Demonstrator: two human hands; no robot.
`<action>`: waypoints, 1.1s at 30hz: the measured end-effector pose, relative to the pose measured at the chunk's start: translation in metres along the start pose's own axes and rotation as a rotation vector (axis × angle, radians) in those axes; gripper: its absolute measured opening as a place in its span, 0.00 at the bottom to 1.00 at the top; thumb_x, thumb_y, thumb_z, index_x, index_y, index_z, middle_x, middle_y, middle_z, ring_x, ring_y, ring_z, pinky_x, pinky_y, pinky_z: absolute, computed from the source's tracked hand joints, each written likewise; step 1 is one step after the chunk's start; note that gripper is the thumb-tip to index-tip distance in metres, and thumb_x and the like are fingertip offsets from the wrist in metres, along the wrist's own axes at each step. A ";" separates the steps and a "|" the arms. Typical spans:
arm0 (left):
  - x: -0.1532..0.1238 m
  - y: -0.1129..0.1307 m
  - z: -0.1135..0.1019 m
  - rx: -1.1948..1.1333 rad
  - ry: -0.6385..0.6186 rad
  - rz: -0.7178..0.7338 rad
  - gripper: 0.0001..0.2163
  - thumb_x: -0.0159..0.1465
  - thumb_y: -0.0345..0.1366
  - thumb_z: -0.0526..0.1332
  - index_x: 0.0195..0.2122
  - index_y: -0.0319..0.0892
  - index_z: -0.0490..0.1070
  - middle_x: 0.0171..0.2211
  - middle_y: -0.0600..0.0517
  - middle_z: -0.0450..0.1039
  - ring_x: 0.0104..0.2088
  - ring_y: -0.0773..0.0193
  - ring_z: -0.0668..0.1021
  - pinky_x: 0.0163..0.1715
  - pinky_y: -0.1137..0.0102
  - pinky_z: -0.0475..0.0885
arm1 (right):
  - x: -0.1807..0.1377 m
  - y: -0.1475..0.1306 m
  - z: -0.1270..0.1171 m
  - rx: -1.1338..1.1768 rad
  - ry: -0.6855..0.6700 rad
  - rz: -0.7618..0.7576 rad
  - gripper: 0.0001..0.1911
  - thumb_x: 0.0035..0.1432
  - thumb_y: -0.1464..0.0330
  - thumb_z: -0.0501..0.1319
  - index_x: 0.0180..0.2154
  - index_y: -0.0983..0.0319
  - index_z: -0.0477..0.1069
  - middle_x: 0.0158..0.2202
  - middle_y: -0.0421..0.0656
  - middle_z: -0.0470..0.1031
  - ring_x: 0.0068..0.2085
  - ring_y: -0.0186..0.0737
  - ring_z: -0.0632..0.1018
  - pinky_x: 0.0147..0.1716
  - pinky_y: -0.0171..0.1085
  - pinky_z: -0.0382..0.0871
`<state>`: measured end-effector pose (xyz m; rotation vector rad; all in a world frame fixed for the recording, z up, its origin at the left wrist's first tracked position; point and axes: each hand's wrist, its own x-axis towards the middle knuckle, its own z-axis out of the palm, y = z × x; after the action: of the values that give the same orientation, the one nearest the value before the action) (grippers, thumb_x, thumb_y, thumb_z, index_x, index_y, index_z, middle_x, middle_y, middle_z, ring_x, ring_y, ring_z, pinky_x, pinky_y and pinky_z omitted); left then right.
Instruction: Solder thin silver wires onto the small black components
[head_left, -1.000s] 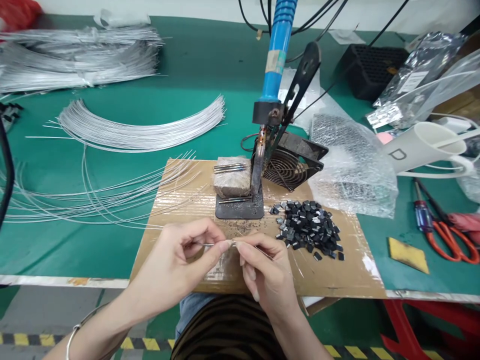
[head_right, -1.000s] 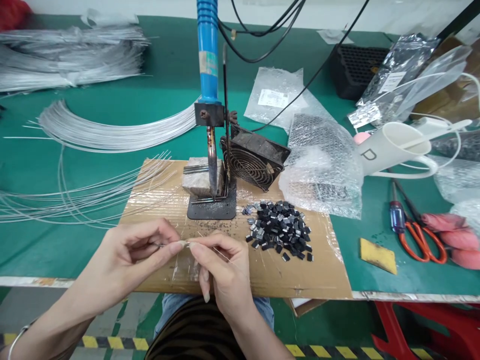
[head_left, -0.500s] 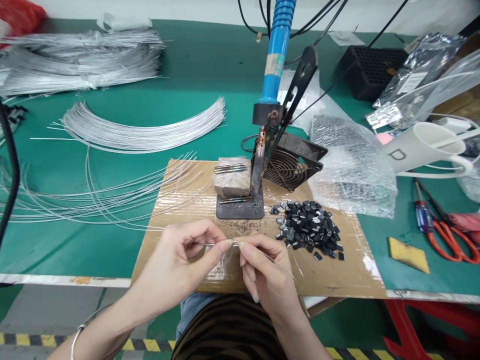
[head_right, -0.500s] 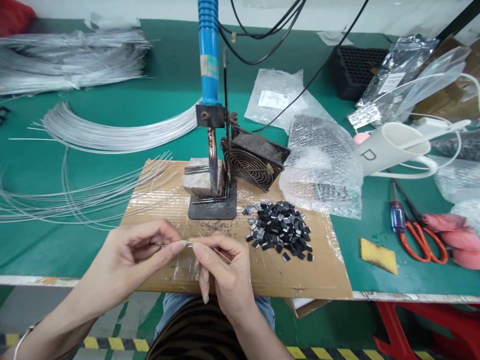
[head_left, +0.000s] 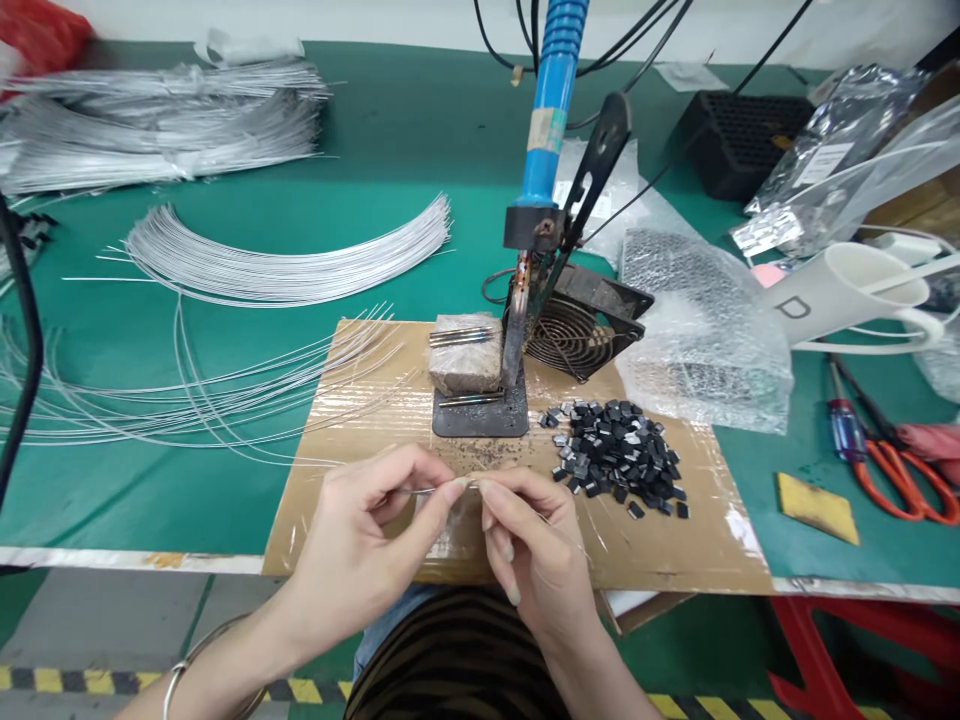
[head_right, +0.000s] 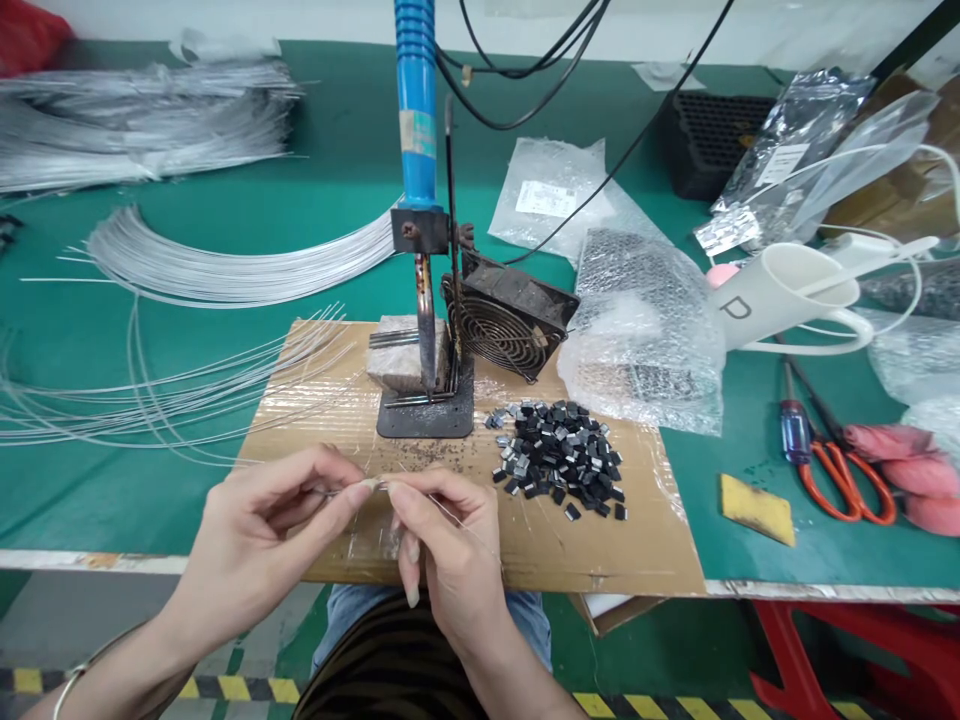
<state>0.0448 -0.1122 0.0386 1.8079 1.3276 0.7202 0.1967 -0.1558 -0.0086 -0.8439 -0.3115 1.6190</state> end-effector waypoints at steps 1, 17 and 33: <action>-0.001 -0.001 0.000 0.001 0.001 0.003 0.09 0.68 0.36 0.64 0.29 0.42 0.77 0.20 0.57 0.67 0.20 0.70 0.64 0.18 0.75 0.60 | 0.000 0.000 0.000 0.001 0.004 0.001 0.06 0.57 0.64 0.74 0.33 0.60 0.87 0.18 0.33 0.69 0.10 0.20 0.63 0.08 0.21 0.53; -0.008 -0.007 0.006 -0.036 0.032 0.002 0.08 0.69 0.36 0.64 0.31 0.42 0.77 0.23 0.56 0.72 0.22 0.69 0.70 0.22 0.75 0.65 | -0.002 0.002 0.002 0.011 0.031 -0.017 0.07 0.57 0.64 0.74 0.32 0.61 0.85 0.18 0.33 0.70 0.10 0.21 0.63 0.09 0.23 0.52; -0.010 -0.009 0.010 -0.150 0.074 -0.075 0.09 0.69 0.38 0.65 0.31 0.41 0.76 0.23 0.55 0.72 0.22 0.70 0.71 0.21 0.75 0.64 | -0.002 0.002 0.000 -0.013 0.035 -0.062 0.10 0.59 0.60 0.73 0.37 0.60 0.87 0.23 0.35 0.73 0.12 0.24 0.68 0.09 0.25 0.59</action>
<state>0.0455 -0.1227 0.0259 1.6186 1.3442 0.8303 0.1951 -0.1580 -0.0093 -0.8635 -0.3205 1.5446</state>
